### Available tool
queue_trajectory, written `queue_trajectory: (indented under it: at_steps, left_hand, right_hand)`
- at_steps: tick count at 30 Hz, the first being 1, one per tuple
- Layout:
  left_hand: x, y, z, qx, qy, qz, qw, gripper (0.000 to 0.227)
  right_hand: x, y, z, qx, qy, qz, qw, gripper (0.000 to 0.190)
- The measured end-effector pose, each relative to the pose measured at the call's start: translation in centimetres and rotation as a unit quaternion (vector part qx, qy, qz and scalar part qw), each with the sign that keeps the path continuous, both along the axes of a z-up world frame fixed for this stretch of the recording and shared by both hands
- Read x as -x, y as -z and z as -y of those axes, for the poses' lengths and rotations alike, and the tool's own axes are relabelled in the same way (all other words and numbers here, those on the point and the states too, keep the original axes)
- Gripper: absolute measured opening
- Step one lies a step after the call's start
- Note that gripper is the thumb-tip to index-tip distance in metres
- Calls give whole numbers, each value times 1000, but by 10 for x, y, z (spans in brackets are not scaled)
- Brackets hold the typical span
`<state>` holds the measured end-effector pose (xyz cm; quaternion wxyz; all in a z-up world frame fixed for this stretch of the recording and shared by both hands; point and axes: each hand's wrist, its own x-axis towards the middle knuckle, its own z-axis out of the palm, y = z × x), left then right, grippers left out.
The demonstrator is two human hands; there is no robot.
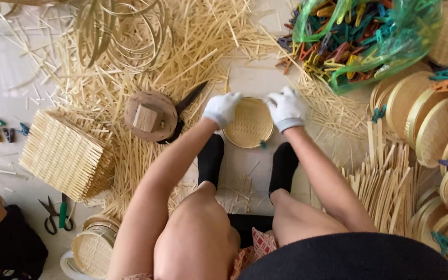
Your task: Assembling and weaving bamboo strips into small circular trays using a wooden mold and clips.
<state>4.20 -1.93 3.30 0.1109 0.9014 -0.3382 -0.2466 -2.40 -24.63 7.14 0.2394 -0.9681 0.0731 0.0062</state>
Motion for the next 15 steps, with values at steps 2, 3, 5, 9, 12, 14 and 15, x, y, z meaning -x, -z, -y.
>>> queue_trajectory:
  at_steps: [2, 3, 5, 9, 12, 14, 15]
  left_hand:
    - [24, -11, -13, 1, -83, 10, 996, 36]
    - [37, -16, -21, 2, -164, 15, 986, 41]
    - [58, -7, -28, -10, -215, 0, 976, 33]
    - [69, -13, -40, -25, -278, -33, 960, 33]
    - [65, -15, -39, -15, -282, -54, 958, 45]
    - [71, -22, -39, -19, -251, -45, 967, 57]
    - [68, -26, -38, -19, -225, -29, 974, 71]
  right_hand:
    - [-14, -18, 1, 43, -48, 28, 998, 16]
    - [-20, -27, 1, 86, -95, 49, 991, 15]
    - [-15, -12, -7, 102, -119, 28, 987, 15]
    - [12, -5, -27, 40, -108, -74, 991, 16]
    - [25, 36, -28, 9, -88, -55, 995, 28]
    - [29, 44, -33, 19, -87, -80, 993, 26]
    - [23, 48, -34, 30, -91, -96, 991, 24]
